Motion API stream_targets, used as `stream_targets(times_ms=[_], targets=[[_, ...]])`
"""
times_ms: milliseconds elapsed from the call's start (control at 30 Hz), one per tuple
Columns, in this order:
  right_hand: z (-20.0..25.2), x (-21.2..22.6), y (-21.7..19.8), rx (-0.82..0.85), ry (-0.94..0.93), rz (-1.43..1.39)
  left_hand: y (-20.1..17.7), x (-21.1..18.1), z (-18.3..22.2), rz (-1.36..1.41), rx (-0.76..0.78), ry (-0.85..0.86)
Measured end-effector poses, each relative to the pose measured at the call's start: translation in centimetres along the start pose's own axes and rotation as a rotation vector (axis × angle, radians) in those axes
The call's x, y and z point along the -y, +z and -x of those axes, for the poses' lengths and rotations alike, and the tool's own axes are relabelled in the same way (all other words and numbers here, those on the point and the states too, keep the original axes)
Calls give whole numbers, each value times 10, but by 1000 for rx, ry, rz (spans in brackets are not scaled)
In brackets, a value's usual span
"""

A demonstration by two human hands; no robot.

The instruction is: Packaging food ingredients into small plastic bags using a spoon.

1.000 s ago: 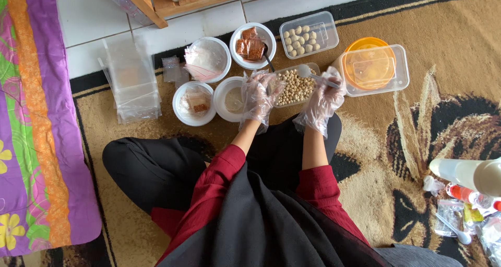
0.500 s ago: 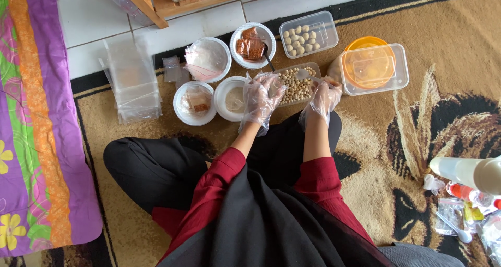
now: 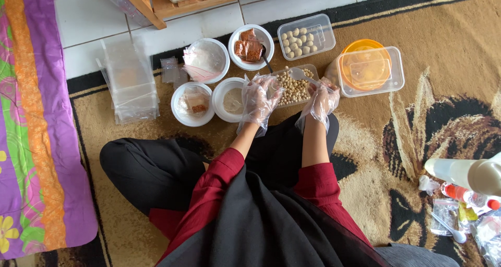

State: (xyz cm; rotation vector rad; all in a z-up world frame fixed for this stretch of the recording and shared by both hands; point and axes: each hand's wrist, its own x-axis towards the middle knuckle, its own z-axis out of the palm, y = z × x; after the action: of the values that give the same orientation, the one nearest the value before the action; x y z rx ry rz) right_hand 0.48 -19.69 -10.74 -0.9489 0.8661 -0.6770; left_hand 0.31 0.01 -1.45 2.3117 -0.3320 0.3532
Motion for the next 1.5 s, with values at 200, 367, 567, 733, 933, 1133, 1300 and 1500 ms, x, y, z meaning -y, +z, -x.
stream_targets(times_ms=[200,367,567,733,933,1133,1300,1500], targets=[[28,21,3,9,-64,-125,3,5,2,-11,-1,-24],[69,68,15,117,-47,-131,18,19,5,-10,-61,4],[111,100,4,358,-211,100,37,38,6,-42,-28,-21],[84,49,-15,421,-413,88,23,24,4,-34,18,-39],[93,62,1,376,-655,135,14,15,4,39,22,-41],[103,116,58,282,-839,375,61,40,13,-60,-91,-41],[41,83,105,127,-119,348,51,40,-4,-89,175,4],[-11,7,110,746,-909,1700,-12,-12,-34,-410,606,-74]])
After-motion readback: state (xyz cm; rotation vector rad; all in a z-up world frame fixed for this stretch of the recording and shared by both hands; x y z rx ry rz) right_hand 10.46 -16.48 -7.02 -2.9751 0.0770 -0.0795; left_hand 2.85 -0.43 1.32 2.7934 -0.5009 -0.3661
